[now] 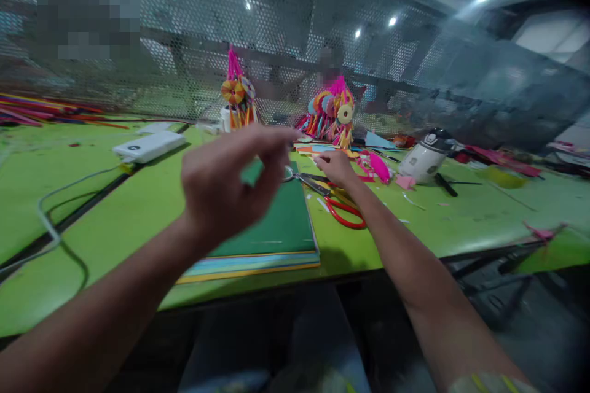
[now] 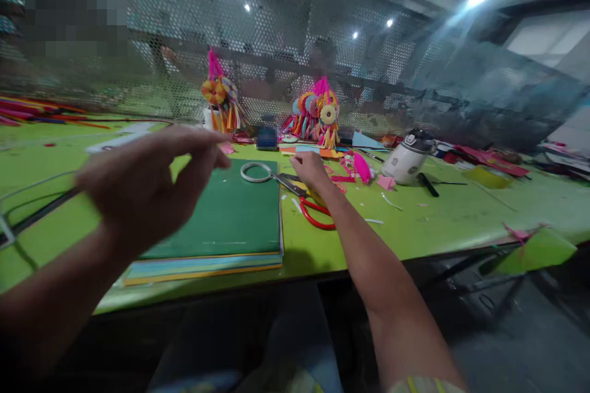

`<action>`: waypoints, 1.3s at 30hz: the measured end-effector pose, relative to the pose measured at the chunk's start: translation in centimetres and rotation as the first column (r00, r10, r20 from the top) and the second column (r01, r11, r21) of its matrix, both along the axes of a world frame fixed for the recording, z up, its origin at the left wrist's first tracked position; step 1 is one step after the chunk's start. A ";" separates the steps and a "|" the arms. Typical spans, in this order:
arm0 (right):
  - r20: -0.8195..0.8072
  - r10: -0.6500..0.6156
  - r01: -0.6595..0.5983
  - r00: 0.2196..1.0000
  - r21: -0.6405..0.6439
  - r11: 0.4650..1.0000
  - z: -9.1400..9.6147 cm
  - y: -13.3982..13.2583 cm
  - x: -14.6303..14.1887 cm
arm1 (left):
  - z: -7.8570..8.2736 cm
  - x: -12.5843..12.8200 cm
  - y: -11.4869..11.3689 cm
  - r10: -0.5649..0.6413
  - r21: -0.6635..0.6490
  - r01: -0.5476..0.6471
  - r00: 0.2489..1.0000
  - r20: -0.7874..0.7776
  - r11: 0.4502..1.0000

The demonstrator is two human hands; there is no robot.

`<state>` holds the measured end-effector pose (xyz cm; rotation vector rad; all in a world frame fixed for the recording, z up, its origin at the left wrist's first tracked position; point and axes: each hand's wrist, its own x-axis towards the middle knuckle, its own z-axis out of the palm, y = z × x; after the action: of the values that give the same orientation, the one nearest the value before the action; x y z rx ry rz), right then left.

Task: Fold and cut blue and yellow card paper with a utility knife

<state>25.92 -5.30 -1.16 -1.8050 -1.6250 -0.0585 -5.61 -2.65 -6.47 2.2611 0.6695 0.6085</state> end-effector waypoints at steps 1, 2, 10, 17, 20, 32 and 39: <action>0.003 -0.003 0.003 1.000 0.008 1.000 -0.1 0.1 -0.1 | 1.3 1.4 0.4 0.042 -0.009 -0.041 0.999 0.015 0.999; 0.008 -0.001 0.001 1.000 0.015 1.000 -0.1 0.1 -0.2 | 2.4 2.8 0.7 0.086 -0.017 -0.086 0.996 0.031 0.996; 0.136 0.078 -0.084 0.988 0.038 0.996 -1.5 1.0 -2.0 | 5.8 7.7 8.6 0.428 0.076 -0.431 0.902 0.046 0.899; 0.315 0.256 -0.252 0.914 -0.055 0.966 -2.7 0.9 -6.4 | 4.2 5.9 9.1 0.364 0.318 -0.312 0.924 -0.119 0.895; 0.450 0.240 -0.220 0.860 -0.096 0.971 -3.4 1.0 -7.9 | 3.8 5.9 9.2 0.309 0.384 -0.223 0.934 -0.177 0.896; 0.507 0.185 -0.135 0.842 -0.134 0.982 -4.3 2.4 -6.0 | 3.2 5.8 9.4 0.266 0.331 -0.185 0.938 -0.222 0.925; 0.493 0.103 -0.069 0.864 -0.086 0.994 -5.0 1.9 -2.7 | 2.1 5.9 9.8 0.261 0.331 -0.187 0.946 -0.195 0.925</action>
<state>23.22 -3.42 -6.19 -1.8622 -2.0822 -0.4716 0.28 7.13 -4.35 2.5962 1.0258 0.5910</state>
